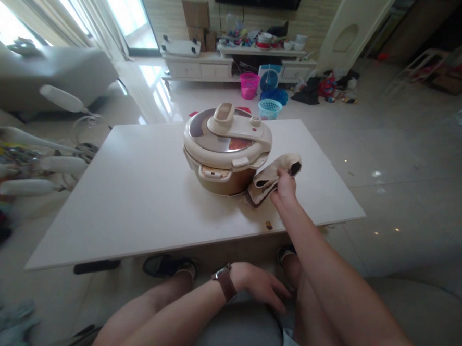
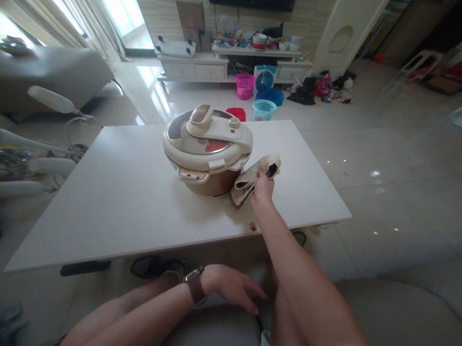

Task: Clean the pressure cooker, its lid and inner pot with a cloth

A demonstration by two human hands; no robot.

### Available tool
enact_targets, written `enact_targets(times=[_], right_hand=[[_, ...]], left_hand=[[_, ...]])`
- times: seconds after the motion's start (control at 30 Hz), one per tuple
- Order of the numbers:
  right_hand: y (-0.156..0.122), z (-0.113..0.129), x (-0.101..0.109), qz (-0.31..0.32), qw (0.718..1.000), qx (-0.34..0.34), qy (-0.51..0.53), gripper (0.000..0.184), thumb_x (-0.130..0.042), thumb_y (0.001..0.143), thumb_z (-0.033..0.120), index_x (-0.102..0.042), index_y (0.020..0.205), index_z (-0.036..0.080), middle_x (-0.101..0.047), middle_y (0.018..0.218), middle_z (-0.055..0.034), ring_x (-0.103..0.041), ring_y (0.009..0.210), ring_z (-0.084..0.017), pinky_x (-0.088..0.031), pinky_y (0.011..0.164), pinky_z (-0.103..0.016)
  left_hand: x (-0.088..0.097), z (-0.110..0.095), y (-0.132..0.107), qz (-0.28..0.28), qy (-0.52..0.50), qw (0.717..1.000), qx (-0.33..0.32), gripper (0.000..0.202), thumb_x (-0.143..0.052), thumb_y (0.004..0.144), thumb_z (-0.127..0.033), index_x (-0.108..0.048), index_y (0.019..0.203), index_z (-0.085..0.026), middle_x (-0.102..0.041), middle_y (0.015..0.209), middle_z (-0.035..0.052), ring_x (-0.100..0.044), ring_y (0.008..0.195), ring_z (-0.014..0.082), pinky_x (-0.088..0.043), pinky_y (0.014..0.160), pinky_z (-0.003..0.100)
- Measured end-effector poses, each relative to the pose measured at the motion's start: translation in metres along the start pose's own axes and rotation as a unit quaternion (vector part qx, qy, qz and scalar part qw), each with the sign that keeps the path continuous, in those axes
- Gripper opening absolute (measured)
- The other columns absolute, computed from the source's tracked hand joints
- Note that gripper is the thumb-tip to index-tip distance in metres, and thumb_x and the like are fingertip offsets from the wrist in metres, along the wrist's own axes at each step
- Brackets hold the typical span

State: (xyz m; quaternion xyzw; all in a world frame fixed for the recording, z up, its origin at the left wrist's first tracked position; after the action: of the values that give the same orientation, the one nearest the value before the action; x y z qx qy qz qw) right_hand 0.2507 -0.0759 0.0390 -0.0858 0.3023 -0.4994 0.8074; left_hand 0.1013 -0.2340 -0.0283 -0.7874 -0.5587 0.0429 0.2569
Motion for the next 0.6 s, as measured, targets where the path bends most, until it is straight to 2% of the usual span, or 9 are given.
enact_targets(times=[0.03, 0.07, 0.17, 0.27, 0.37, 0.43, 0.5, 0.57, 0.6], right_hand=[[-0.001, 0.001, 0.000, 0.003, 1.000, 0.000, 0.002, 0.013, -0.062, 0.081, 0.010, -0.067, 0.091, 0.017, -0.073, 0.075, 0.0020, -0.073, 0.069, -0.015, -0.064, 0.063, -0.025], [-0.001, 0.002, 0.000, 0.004, 1.000, 0.001, 0.003, 0.013, -0.062, 0.081, 0.010, -0.068, 0.090, 0.017, -0.074, 0.075, 0.0019, -0.073, 0.070, -0.016, -0.064, 0.064, -0.025], [0.004, 0.003, 0.004, 0.002, 1.000, 0.017, -0.006, 0.012, -0.063, 0.080, 0.011, -0.068, 0.089, 0.017, -0.074, 0.077, 0.0019, -0.073, 0.072, -0.016, -0.063, 0.066, -0.025], [0.012, -0.001, 0.007, 0.005, 0.998, 0.057, -0.026, 0.013, -0.067, 0.079, 0.014, -0.070, 0.092, 0.017, -0.075, 0.082, 0.0018, -0.073, 0.077, -0.016, -0.062, 0.071, -0.025], [0.018, -0.012, 0.004, 0.038, 0.994, 0.080, -0.060, 0.017, -0.070, 0.080, 0.018, -0.072, 0.097, 0.017, -0.078, 0.089, 0.0006, -0.074, 0.085, -0.016, -0.061, 0.076, -0.025], [0.017, -0.024, 0.001, 0.067, 0.990, 0.084, -0.091, 0.018, -0.069, 0.081, 0.020, -0.073, 0.098, 0.018, -0.079, 0.093, 0.0000, -0.074, 0.089, -0.017, -0.061, 0.079, -0.026], [0.007, -0.040, 0.001, 0.088, 0.984, 0.093, -0.124, 0.017, -0.069, 0.082, 0.022, -0.073, 0.098, 0.019, -0.080, 0.096, -0.0006, -0.074, 0.093, -0.017, -0.060, 0.083, -0.027], [-0.012, -0.062, 0.005, 0.102, 0.980, 0.098, -0.141, 0.017, -0.070, 0.082, 0.024, -0.072, 0.098, 0.020, -0.080, 0.100, -0.0014, -0.074, 0.099, -0.018, -0.059, 0.087, -0.027], [-0.024, -0.074, 0.009, 0.109, 0.981, 0.093, -0.133, 0.019, -0.070, 0.083, 0.027, -0.070, 0.101, 0.021, -0.080, 0.103, -0.0016, -0.074, 0.104, -0.017, -0.059, 0.089, -0.027]], left_hand=[[0.002, 0.001, -0.003, -0.014, 0.008, 0.999, 0.031, 0.067, -0.061, 0.094, -0.053, -0.063, 0.151, -0.018, -0.068, 0.149, 0.0118, -0.066, 0.136, 0.0319, -0.051, 0.113, 0.041], [0.009, 0.006, -0.009, -0.057, 0.027, 0.995, 0.074, 0.062, -0.060, 0.094, -0.051, -0.067, 0.146, -0.017, -0.070, 0.146, 0.0141, -0.067, 0.134, 0.0339, -0.051, 0.112, 0.043], [0.047, 0.026, -0.038, -0.223, 0.060, 0.963, 0.140, 0.046, -0.053, 0.096, -0.039, -0.078, 0.128, -0.017, -0.076, 0.134, 0.0159, -0.072, 0.123, 0.0337, -0.053, 0.107, 0.043], [0.084, 0.046, -0.071, -0.315, 0.055, 0.928, 0.191, 0.038, -0.058, 0.091, -0.031, -0.080, 0.120, -0.017, -0.081, 0.116, 0.0152, -0.077, 0.105, 0.0304, -0.057, 0.094, 0.039], [0.108, 0.056, -0.097, -0.382, 0.041, 0.906, 0.178, 0.033, -0.062, 0.077, -0.011, -0.082, 0.103, -0.016, -0.083, 0.096, 0.0118, -0.077, 0.088, 0.0260, -0.056, 0.081, 0.034], [0.119, 0.059, -0.113, -0.438, -0.005, 0.887, 0.150, 0.031, -0.063, 0.069, -0.005, -0.081, 0.090, -0.017, -0.082, 0.085, 0.0084, -0.075, 0.077, 0.0233, -0.056, 0.071, 0.031], [0.127, 0.061, -0.129, -0.491, -0.064, 0.857, 0.141, 0.020, -0.067, 0.067, -0.008, -0.077, 0.080, -0.018, -0.078, 0.073, 0.0062, -0.072, 0.064, 0.0213, -0.053, 0.059, 0.029], [0.134, 0.062, -0.146, -0.541, -0.108, 0.820, 0.152, 0.003, -0.071, 0.070, -0.018, -0.073, 0.072, -0.018, -0.072, 0.062, 0.0053, -0.067, 0.052, 0.0200, -0.048, 0.050, 0.028], [0.137, 0.062, -0.155, -0.570, -0.124, 0.797, 0.158, 0.006, -0.071, 0.073, -0.023, -0.072, 0.070, -0.018, -0.070, 0.058, 0.0052, -0.065, 0.049, 0.0197, -0.047, 0.047, 0.028]])
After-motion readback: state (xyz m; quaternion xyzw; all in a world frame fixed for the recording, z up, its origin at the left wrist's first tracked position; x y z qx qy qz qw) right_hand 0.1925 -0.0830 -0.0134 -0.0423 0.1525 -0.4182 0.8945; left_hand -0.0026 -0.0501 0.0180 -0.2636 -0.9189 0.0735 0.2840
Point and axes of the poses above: each hand's wrist, its own y-axis towards the middle knuckle, its own x-axis out of the back of the hand, z = x × y, the point moved 3 cm from there along y, towards the middle knuckle
